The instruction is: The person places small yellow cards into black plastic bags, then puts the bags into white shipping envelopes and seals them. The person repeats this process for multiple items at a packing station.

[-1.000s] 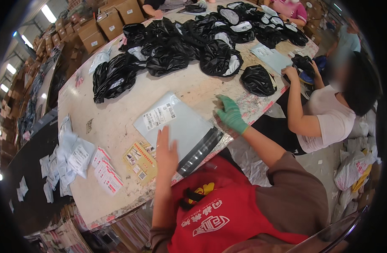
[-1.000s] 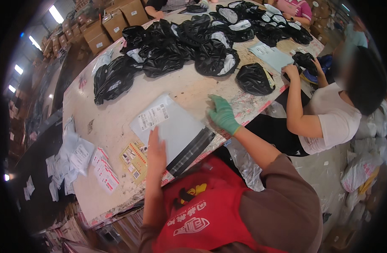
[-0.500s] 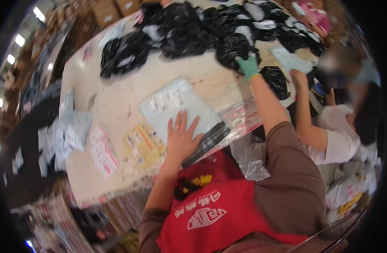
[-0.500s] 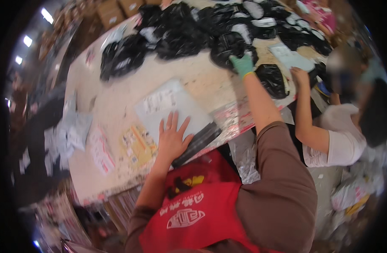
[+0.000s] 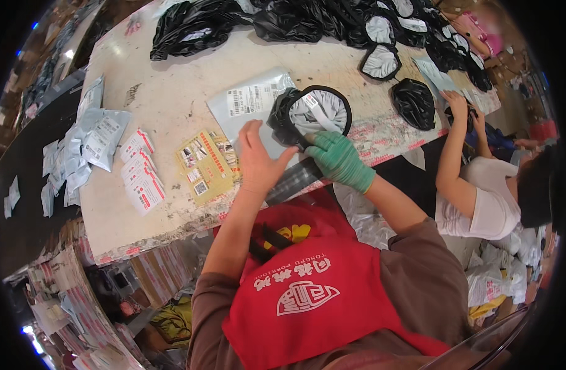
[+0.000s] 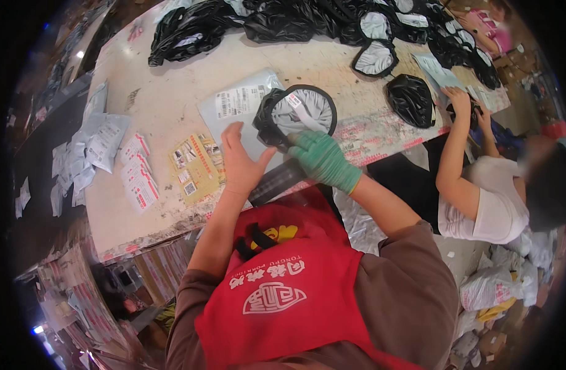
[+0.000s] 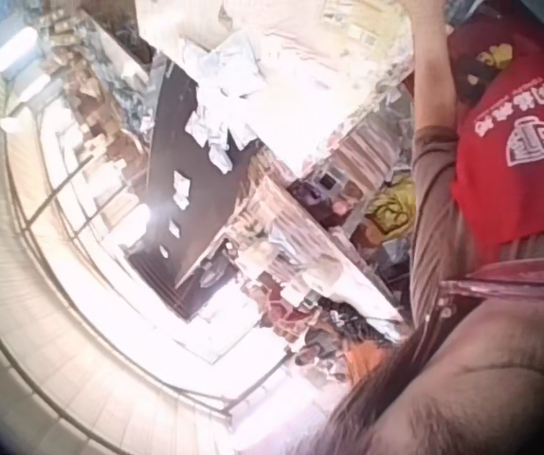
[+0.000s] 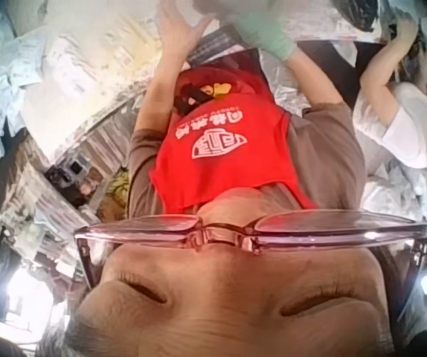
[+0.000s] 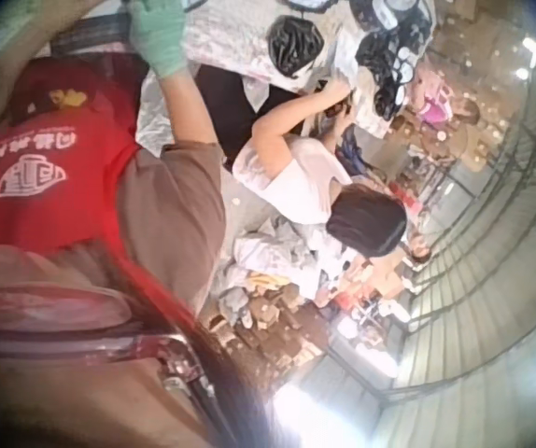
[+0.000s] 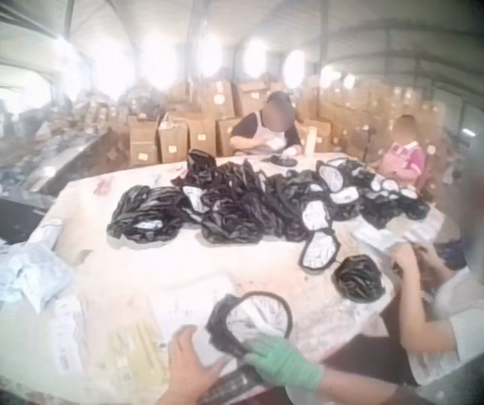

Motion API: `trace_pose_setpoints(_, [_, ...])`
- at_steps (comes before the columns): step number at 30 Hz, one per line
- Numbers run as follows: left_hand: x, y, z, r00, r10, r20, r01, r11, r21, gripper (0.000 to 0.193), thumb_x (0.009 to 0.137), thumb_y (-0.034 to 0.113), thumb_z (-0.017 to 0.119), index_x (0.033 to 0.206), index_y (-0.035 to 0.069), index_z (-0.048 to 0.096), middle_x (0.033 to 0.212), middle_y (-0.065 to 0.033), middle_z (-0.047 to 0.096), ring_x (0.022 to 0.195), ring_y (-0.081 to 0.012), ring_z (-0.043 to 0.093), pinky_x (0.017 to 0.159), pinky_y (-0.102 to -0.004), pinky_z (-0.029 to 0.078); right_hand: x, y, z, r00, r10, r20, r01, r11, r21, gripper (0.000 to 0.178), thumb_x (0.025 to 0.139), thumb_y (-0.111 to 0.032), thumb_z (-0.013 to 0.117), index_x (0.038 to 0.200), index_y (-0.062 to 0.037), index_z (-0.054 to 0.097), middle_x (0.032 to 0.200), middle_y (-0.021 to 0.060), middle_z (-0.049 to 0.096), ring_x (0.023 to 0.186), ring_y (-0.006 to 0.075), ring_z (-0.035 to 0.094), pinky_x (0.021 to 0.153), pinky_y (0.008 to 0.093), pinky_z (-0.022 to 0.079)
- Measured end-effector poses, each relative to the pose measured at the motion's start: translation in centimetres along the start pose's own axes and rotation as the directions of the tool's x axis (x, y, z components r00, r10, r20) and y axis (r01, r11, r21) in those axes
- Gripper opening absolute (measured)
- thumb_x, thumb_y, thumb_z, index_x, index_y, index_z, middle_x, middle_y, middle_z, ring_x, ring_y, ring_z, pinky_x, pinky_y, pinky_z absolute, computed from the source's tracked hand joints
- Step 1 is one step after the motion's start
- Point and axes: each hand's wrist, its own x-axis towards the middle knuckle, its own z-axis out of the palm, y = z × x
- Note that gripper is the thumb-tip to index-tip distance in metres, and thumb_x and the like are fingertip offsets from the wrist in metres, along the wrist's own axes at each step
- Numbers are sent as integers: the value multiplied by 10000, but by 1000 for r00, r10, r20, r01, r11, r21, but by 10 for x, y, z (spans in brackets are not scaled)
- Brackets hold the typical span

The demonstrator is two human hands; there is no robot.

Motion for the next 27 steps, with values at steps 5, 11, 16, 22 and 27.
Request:
trace_pose_setpoints(5, [2, 9, 1, 933, 328, 151, -352, 920, 172, 421, 799, 287, 752, 1211, 255, 675, 1524, -243, 261, 1415, -435, 246, 1105, -529, 297, -22, -17, 21, 1000, 4, -5, -3, 992, 130, 387, 664, -161, 752, 1026, -84, 639, 1165, 141, 621, 1066, 322, 606, 917, 423, 487])
trace_pose_setpoints(11, [-2, -1, 2, 939, 297, 173, -309, 950, 48, 223, 777, 205, 728, 917, 34, 699, 1459, -268, 364, 1338, -438, 382, 1066, -509, 369, -1, -20, -10, 985, 108, -138, -117, 991, -65, 303, 731, -241, 748, 1017, -170, 680, 1273, 123, 581, 1099, 318, 595, 929, 445, 478])
trace_pose_setpoints(16, [-4, 0, 2, 878, 451, 161, -457, 889, 0, 209, 690, 39, 640, 887, -13, 688, 1428, -266, 425, 1282, -430, 468, 1030, -449, 443, 35, 8, -2, 970, 169, 173, -143, 978, -155, 320, 761, -307, 712, 1069, -220, 700, 1351, 122, 552, 1166, 307, 549, 952, 470, 418])
trace_pose_setpoints(22, [-7, 6, -8, 891, 441, 109, -454, 857, 244, 338, 707, 42, 594, 1030, 49, 694, 1447, -186, 437, 1337, -343, 434, 1086, -517, 352, 60, 2, -6, 979, 63, 195, 13, 930, -368, 381, 733, -249, 733, 1109, -197, 709, 1378, 171, 530, 1186, 316, 562, 968, 407, 455])
trace_pose_setpoints(27, [-8, -4, -52, 956, 289, 47, -283, 873, 398, 351, 842, 25, 562, 1180, 34, 658, 1374, -164, 524, 1327, -340, 456, 1073, -533, 360, 44, 22, -1, 865, 419, 276, -501, 760, 414, 290, 804, -114, 682, 1092, -91, 715, 1379, 190, 530, 1139, 285, 608, 994, 334, 452])
